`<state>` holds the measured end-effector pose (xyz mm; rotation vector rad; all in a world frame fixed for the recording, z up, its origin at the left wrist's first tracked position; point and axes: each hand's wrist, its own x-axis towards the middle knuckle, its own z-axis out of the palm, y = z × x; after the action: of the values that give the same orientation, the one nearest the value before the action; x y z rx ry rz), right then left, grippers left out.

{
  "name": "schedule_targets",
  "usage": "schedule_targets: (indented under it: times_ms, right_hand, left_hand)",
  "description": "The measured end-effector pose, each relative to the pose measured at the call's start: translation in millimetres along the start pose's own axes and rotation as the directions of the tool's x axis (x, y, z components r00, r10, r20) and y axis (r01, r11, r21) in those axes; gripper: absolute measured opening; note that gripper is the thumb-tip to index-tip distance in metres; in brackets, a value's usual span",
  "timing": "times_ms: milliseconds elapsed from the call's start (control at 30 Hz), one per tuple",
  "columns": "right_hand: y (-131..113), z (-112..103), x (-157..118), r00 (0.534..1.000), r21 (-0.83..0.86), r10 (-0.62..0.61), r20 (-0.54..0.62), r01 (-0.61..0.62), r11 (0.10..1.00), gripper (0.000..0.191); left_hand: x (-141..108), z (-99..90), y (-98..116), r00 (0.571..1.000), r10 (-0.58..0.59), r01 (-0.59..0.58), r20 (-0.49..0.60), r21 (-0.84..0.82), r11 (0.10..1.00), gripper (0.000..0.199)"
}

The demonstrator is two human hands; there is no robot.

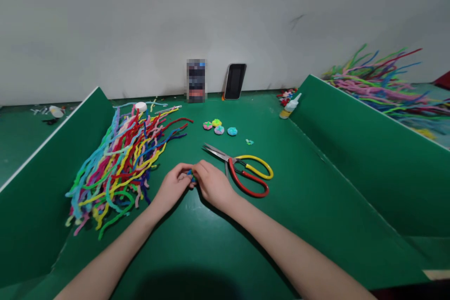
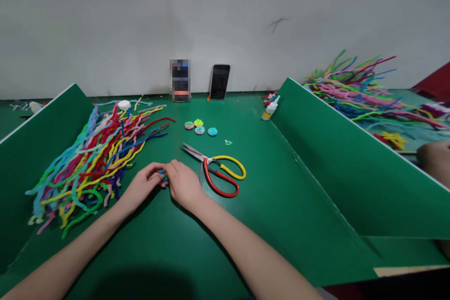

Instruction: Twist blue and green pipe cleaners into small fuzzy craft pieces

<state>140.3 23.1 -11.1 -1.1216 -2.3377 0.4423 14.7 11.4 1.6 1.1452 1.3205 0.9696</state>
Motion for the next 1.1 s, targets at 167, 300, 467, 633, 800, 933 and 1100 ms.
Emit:
schedule_targets:
  times_ms: [167,300,467,633,800,933,1100]
  right_hand:
    - [5,-2,0,0.956,0.333,0.154,-0.249,-0.065,0.941,0.015]
    - [6,-1,1,0.957,0.536,0.241,-0.16,-0.121,0.835,0.016]
    - [1,-1,1,0.968,0.596,0.233,-0.09,-0.136,0.791,0.012]
    - [1,-2,0,0.967,0.623,0.228,-0.111,-0.111,0.775,0.014]
    - [0,-3,0,0.97,0.651,0.226,-0.091,-0.114,0.751,0.016]
    - [-1,-2,0,0.962,0.706,0.263,-0.075,-0.135,0.695,0.013]
    - [-1,-1,1,0.946,0.797,0.323,-0.026,-0.175,0.577,0.01]
  left_hand:
    - [-3,0.5,2,0.999,0.01,-0.016,-0.047,-0.125,0.992,0.026]
    - [-4,-0.1,0,0.997,0.037,-0.048,-0.061,-0.189,0.981,0.032]
    - [-2,1.2,-2,0.994,0.096,-0.103,-0.053,-0.169,0.98,0.027]
    - [-5,4.2,-3,0.989,0.12,-0.129,-0.089,-0.096,0.987,0.024]
    - [-10,5.5,-5,0.968,0.213,-0.204,-0.136,0.078,0.976,0.018]
    - [-11,3.8,-5,0.956,0.265,-0.243,-0.122,0.171,0.955,0.013]
    - [-9,2.9,-4,0.96,0.262,-0.244,-0.101,0.16,0.956,0.016]
